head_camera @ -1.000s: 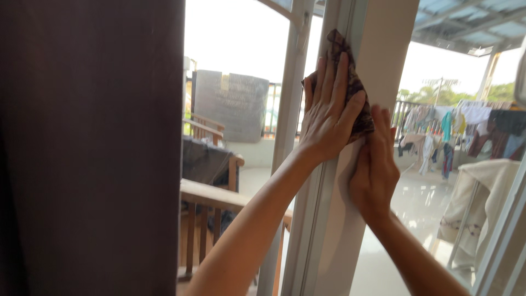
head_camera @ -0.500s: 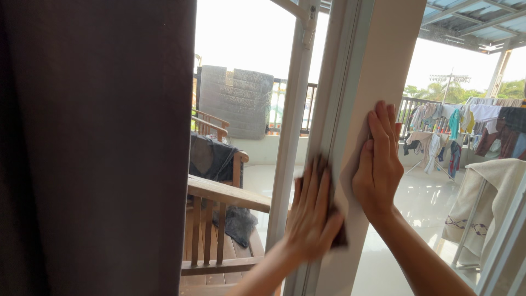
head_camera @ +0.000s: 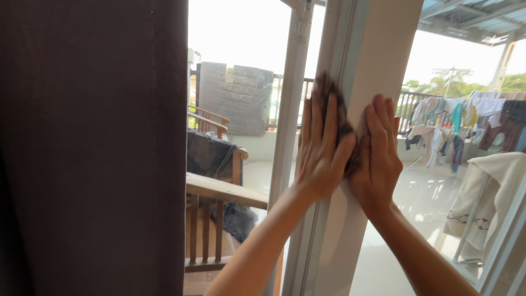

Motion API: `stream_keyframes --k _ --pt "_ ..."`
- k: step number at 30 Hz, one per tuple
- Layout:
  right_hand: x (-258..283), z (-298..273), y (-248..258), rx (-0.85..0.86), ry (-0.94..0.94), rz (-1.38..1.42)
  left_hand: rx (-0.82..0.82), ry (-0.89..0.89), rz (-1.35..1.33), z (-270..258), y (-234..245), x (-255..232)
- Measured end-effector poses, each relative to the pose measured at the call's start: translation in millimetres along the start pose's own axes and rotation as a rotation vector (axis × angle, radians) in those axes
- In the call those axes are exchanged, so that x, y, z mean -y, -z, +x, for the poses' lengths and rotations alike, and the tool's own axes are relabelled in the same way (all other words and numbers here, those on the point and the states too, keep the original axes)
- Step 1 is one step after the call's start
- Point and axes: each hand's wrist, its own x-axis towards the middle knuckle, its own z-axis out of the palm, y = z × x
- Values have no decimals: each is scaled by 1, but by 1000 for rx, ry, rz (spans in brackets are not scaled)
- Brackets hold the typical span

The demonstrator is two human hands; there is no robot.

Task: The person wipes the glass and frame of a sliding balcony door using a patterned cloth. They move the cloth across the glass surface and along the door frame, then slide the door open and continue wiping the frame and handle area.

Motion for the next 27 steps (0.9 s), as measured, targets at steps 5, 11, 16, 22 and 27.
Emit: stream_keyframes --k 5,11,16,22,27 --pt "-1 0 -3 -9 5 -7 33 -51 7 -71 14 -8" --pt "-2 -1 -6 -7 -4 2 196 125 46 -129 26 -14" --pt "-4 -2 -9 -5 9 -4 258 245 -3 -167 36 -24" --pt "-7 0 -10 61 4 -76 201 234 -157 -134 45 -15" --pt "-17 39 -5 146 14 -80 127 26 -17 -26 25 -19"
